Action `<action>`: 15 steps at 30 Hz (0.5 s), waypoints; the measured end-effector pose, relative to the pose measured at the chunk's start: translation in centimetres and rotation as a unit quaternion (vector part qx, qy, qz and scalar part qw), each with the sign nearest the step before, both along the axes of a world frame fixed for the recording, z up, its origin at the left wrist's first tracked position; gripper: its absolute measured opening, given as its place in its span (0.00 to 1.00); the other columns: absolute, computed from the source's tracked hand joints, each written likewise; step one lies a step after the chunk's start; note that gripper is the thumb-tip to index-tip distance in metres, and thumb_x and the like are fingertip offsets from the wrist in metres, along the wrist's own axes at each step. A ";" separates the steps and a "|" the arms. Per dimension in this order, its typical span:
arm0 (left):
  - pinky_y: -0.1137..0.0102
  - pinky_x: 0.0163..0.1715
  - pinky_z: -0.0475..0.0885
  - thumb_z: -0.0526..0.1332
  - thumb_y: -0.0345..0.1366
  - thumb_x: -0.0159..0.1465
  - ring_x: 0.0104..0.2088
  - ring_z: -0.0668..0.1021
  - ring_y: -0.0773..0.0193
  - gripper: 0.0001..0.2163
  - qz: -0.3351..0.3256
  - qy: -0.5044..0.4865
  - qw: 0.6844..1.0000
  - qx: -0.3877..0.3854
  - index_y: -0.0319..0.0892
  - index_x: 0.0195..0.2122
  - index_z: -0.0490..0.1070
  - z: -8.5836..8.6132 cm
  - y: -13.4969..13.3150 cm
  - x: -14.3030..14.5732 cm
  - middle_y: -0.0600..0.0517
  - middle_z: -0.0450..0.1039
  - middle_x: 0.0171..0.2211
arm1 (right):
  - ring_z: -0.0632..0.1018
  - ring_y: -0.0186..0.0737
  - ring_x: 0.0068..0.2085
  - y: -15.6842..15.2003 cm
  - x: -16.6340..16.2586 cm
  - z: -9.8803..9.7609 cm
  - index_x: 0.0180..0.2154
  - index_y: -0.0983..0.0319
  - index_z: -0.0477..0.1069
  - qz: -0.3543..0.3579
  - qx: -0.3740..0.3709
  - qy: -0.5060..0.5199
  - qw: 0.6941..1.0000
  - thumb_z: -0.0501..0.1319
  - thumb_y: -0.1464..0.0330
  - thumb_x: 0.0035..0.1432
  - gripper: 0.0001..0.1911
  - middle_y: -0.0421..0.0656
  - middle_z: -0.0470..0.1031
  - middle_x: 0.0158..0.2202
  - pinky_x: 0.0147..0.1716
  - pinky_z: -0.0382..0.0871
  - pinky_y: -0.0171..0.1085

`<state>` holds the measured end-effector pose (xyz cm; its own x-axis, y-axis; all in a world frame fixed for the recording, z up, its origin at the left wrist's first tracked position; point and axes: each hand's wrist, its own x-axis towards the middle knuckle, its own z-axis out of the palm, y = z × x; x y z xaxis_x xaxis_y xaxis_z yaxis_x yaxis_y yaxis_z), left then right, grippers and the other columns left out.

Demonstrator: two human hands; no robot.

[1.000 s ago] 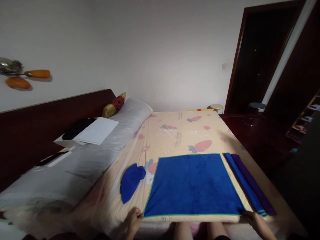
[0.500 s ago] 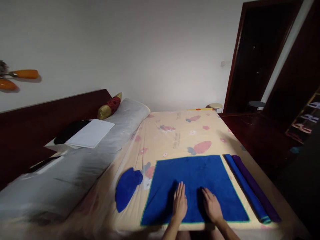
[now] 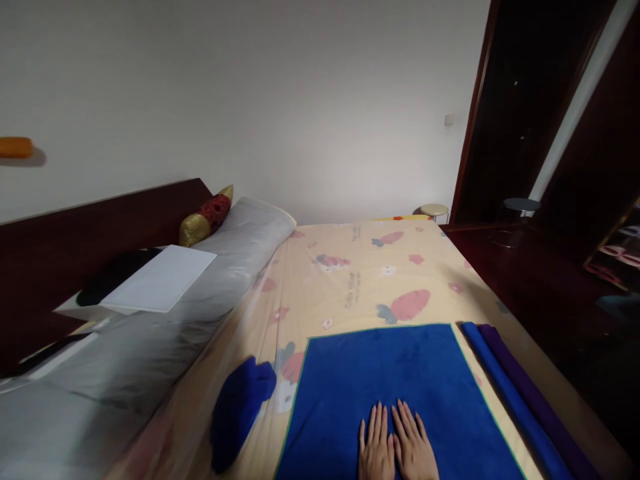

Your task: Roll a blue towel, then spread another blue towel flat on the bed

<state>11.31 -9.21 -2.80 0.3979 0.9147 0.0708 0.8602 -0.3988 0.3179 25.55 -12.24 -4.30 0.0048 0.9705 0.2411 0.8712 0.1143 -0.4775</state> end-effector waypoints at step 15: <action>0.55 0.62 0.57 0.46 0.40 0.65 0.64 0.60 0.61 0.26 0.251 0.146 0.955 0.068 0.59 0.64 0.42 2.7 0.0 -20.8 0.58 0.57 0.64 | 0.59 0.52 0.65 -10.9 16.5 0.2 0.61 0.51 0.59 -0.166 -0.024 -0.050 0.985 0.48 0.53 0.61 0.28 0.44 0.60 0.63 0.60 0.56 0.58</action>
<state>-9.53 -9.17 -0.07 -0.0666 0.9857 0.1550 0.9978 0.0660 0.0092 42.07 -23.15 -4.08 0.3014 0.9300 0.2105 0.9000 -0.2045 -0.3850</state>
